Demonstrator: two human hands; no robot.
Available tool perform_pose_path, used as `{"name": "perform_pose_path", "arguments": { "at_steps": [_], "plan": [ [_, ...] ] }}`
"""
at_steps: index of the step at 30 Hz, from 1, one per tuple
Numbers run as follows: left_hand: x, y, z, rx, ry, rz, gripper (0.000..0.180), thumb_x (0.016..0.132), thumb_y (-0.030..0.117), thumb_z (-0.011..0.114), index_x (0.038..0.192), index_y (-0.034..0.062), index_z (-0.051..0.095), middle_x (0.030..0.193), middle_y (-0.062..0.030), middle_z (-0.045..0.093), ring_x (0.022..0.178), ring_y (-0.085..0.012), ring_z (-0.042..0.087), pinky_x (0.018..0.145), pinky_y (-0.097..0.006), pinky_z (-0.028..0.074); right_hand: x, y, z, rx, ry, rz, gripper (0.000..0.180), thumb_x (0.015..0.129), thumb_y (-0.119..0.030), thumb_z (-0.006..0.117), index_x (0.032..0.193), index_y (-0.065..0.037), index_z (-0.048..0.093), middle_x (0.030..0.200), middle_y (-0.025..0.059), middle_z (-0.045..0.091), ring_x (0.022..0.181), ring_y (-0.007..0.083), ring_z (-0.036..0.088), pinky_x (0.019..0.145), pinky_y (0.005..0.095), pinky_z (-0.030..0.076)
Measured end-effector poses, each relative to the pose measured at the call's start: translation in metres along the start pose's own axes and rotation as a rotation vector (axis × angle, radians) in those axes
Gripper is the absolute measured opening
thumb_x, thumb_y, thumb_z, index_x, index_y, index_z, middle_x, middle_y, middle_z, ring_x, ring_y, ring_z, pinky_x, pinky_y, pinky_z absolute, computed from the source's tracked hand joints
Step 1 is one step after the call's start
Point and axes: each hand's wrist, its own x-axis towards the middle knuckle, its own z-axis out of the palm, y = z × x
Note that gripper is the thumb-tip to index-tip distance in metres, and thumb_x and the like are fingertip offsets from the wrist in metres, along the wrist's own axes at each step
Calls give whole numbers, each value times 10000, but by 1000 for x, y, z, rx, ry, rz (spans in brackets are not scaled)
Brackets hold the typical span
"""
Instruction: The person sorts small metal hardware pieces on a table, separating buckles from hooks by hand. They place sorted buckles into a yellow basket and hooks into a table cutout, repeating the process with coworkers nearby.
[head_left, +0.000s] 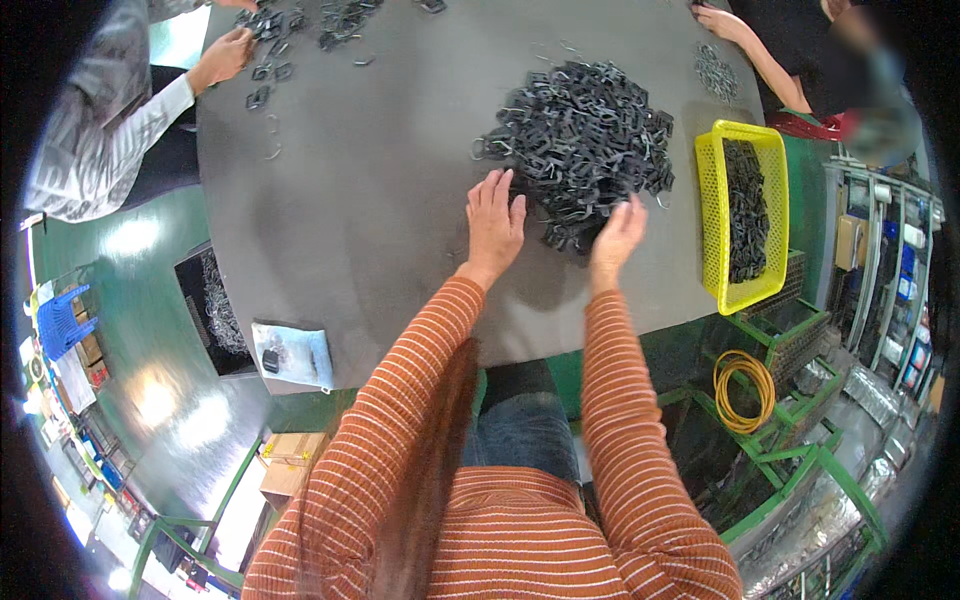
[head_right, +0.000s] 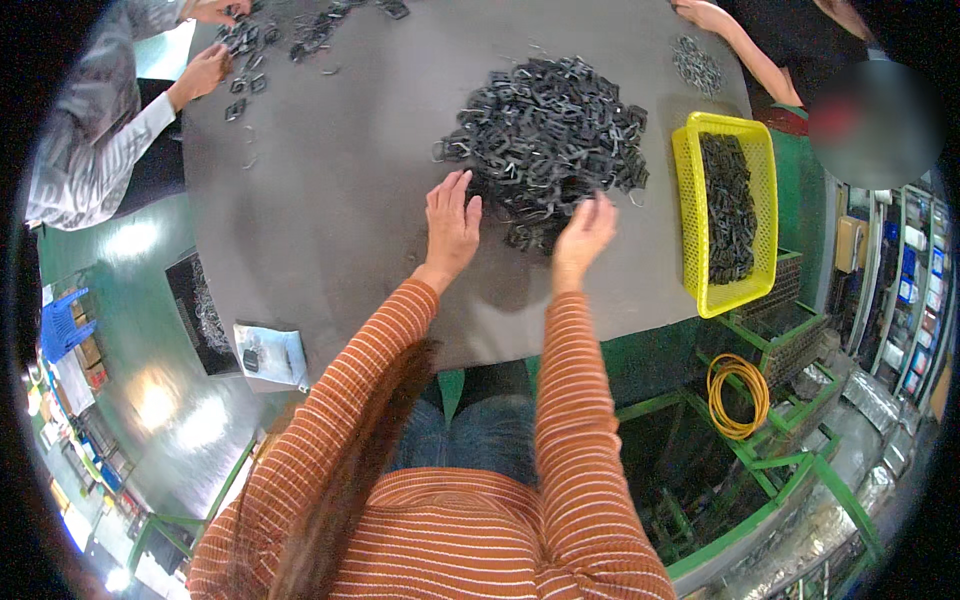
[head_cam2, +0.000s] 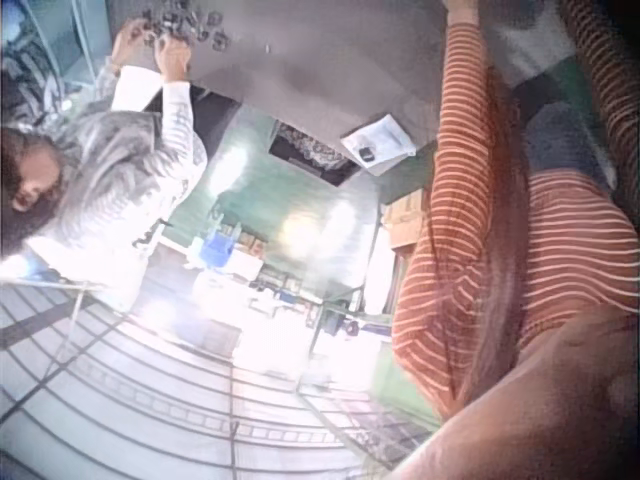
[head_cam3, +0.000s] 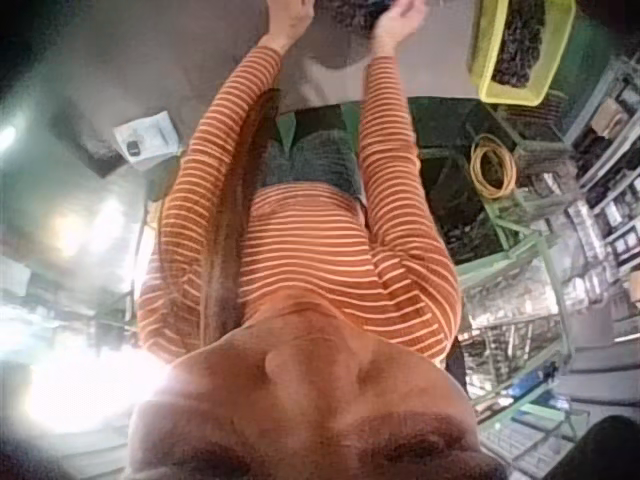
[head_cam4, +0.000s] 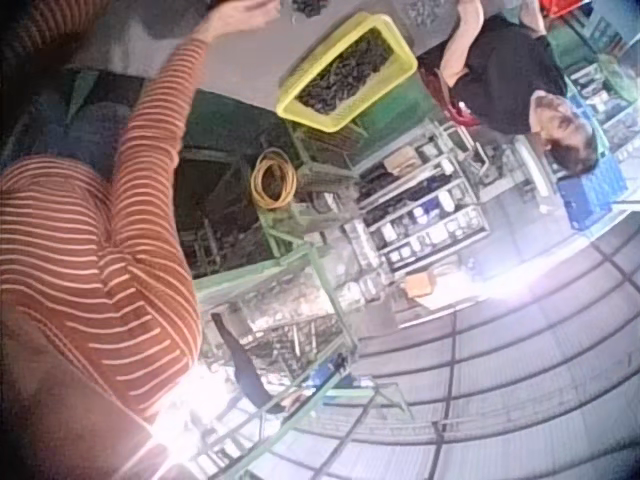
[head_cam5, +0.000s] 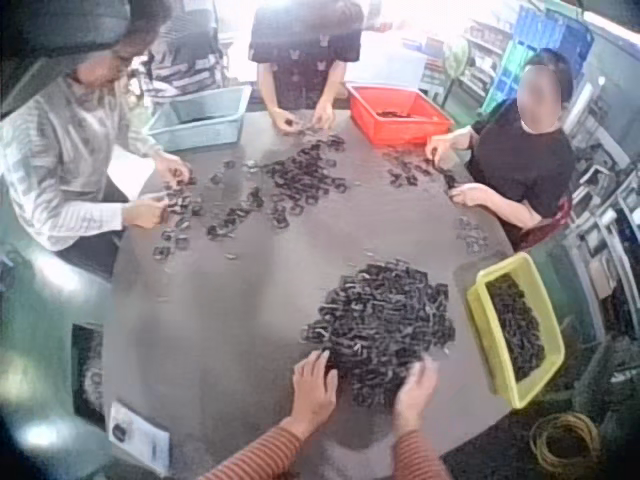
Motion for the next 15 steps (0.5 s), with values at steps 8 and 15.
{"name": "perform_pose_path", "arguments": {
  "at_steps": [8, 15],
  "plan": [
    [16, 5, -25, -1018, 37, -722, 358, 918, 177, 497, 1245, 33, 465, 1141, -87, 557, 1014, -171, 532, 904, -290, 415, -71, -135, 48, 688, -345, 275, 497, 812, -188, 640, 1250, -44, 454, 1247, 179, 398, 1208, 301, 344, 1040, 406, 247],
    [24, -60, -130, -743, 103, -750, 264, 857, 168, 599, 1079, 25, 595, 1014, -43, 612, 907, -121, 555, 823, -261, 439, -42, -165, 37, 923, -724, 536, 346, 781, -15, 613, 1115, -61, 537, 933, 28, 580, 749, 80, 544, 554, 207, 468]
  ]
}}
